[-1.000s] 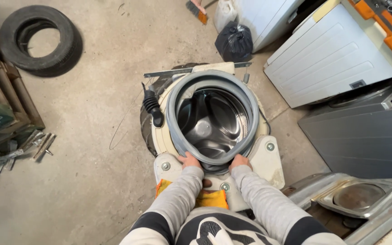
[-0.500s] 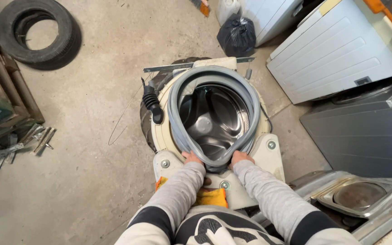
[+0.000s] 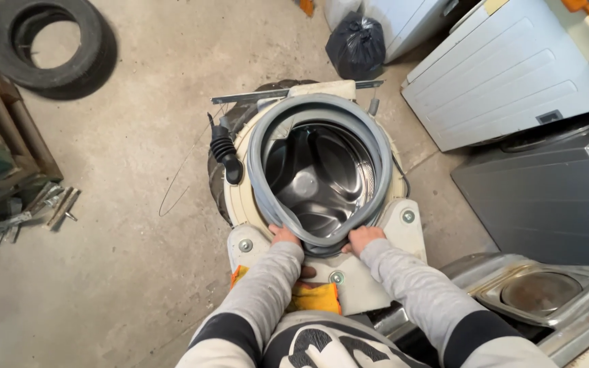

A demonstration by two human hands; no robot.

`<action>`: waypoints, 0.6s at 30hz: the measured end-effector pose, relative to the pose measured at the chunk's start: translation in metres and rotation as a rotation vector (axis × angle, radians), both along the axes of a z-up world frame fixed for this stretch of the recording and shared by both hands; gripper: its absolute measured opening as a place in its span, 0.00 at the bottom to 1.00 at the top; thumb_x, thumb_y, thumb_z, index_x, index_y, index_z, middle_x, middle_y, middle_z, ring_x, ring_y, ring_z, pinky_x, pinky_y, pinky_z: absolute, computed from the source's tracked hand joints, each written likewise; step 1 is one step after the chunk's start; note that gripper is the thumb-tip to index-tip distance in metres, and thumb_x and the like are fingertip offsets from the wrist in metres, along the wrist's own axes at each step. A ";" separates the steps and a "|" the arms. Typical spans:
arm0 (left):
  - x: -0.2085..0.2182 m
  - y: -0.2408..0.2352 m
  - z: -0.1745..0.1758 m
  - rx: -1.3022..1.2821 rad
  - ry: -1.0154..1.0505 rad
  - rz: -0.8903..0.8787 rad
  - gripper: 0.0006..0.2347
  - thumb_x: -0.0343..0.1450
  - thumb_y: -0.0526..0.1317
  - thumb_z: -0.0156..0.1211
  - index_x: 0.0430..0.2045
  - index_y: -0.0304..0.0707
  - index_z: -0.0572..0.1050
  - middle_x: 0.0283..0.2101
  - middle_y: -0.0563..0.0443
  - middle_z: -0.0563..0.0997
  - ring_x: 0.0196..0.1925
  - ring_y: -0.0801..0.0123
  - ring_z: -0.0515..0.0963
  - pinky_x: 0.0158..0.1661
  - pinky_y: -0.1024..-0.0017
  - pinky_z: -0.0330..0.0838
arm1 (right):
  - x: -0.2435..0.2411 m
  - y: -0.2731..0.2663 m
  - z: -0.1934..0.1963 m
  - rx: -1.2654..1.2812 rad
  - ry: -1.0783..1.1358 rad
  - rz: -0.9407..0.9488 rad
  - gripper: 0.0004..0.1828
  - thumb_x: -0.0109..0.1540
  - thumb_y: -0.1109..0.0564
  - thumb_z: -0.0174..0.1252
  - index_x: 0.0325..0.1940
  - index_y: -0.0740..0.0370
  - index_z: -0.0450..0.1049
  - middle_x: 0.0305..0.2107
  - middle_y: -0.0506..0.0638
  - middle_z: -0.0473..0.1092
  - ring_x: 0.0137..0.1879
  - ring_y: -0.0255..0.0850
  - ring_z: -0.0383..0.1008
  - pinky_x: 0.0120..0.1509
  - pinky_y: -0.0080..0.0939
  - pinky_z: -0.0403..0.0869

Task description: The person installs a gray rubber door seal onto the front of a washing machine drum. They align the seal with the drum opening and press it into place by hand, working around the circumference to secure it.

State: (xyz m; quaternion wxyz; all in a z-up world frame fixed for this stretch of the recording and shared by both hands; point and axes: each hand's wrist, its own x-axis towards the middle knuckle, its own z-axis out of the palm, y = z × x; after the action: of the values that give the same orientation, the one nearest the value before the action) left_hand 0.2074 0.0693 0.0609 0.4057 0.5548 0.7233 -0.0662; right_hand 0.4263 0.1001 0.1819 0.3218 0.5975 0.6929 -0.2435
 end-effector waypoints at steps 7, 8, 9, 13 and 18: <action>-0.007 -0.029 -0.012 0.064 -0.049 0.097 0.18 0.74 0.37 0.46 0.60 0.42 0.68 0.60 0.23 0.63 0.46 0.34 0.80 0.49 0.49 0.77 | 0.004 -0.001 -0.005 -0.023 0.056 0.257 0.27 0.59 0.31 0.62 0.48 0.52 0.81 0.45 0.55 0.77 0.52 0.52 0.79 0.56 0.52 0.76; -0.007 -0.027 -0.006 0.092 -0.051 0.095 0.18 0.74 0.37 0.46 0.61 0.43 0.68 0.60 0.24 0.64 0.46 0.34 0.80 0.48 0.49 0.76 | 0.006 0.004 -0.004 0.000 0.075 0.276 0.26 0.59 0.31 0.61 0.46 0.53 0.82 0.45 0.55 0.78 0.52 0.52 0.79 0.55 0.52 0.77; -0.016 -0.015 0.022 0.105 -0.046 0.096 0.18 0.74 0.37 0.46 0.61 0.43 0.68 0.60 0.24 0.64 0.46 0.34 0.80 0.48 0.49 0.76 | 0.005 0.010 -0.005 0.014 0.078 0.278 0.26 0.59 0.31 0.61 0.46 0.53 0.82 0.45 0.55 0.78 0.52 0.52 0.79 0.55 0.52 0.77; -0.038 -0.018 0.102 0.108 0.054 -0.105 0.21 0.66 0.50 0.62 0.53 0.48 0.75 0.55 0.38 0.72 0.56 0.48 0.74 0.58 0.53 0.63 | 0.003 -0.004 -0.002 0.055 0.128 0.146 0.26 0.53 0.33 0.67 0.43 0.53 0.82 0.43 0.56 0.77 0.51 0.53 0.78 0.56 0.55 0.75; -0.038 0.000 0.146 0.102 0.137 -0.132 0.26 0.60 0.59 0.70 0.48 0.50 0.79 0.55 0.47 0.75 0.63 0.55 0.67 0.60 0.53 0.55 | -0.003 -0.006 -0.004 -0.010 0.078 0.028 0.17 0.56 0.37 0.64 0.39 0.47 0.85 0.41 0.51 0.80 0.53 0.48 0.79 0.61 0.55 0.71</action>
State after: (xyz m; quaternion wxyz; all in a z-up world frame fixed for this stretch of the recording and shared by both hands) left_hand 0.1692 0.0698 0.2068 0.3212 0.6155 0.7136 -0.0937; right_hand 0.4235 0.0946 0.1777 0.3010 0.5760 0.7121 -0.2655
